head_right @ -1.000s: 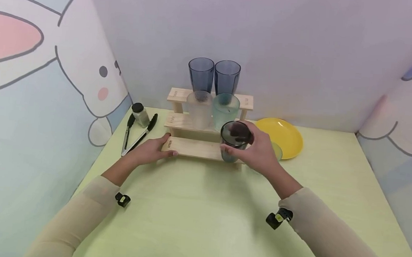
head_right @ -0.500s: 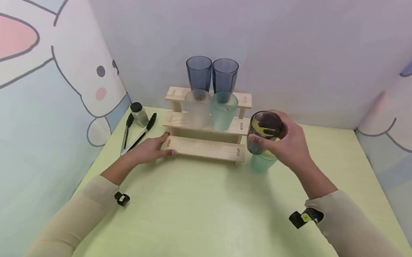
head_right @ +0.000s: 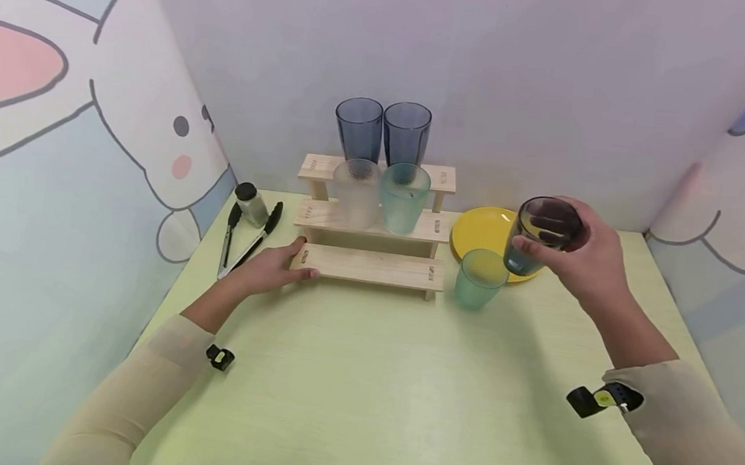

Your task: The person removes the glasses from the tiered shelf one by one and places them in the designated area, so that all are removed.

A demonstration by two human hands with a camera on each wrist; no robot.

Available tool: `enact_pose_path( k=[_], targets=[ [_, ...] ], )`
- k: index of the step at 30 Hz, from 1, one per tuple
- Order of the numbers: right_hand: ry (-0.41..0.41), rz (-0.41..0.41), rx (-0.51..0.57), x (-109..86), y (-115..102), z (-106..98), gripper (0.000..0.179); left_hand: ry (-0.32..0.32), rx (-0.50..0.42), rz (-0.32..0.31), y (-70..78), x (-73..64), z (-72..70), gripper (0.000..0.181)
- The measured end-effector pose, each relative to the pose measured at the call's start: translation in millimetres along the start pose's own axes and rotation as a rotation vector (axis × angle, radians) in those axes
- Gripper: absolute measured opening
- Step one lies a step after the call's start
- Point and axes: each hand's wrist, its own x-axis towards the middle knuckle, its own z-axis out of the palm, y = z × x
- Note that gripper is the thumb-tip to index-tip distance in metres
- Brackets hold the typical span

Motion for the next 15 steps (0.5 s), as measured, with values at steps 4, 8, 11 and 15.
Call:
enact_pose_path(
  k=[4,8,11,15],
  targets=[
    [0.011,0.011,-0.017,-1.9,11.0,-10.9,0.063,0.000,0.006,0.003,1.2,-2.3,-0.8,0.115],
    [0.002,0.026,-0.072,-4.9,26.3,-16.2,0.062,0.004,-0.001,0.008,1.6,-3.5,-0.2,0.113],
    [-0.029,0.057,-0.083,-7.8,40.0,-15.3,0.061,0.008,0.000,0.012,1.6,-3.6,0.7,0.113],
    [-0.084,0.093,-0.051,-11.3,58.9,-10.0,0.059,0.008,0.018,0.017,1.7,-3.1,1.4,0.113]
  ],
)
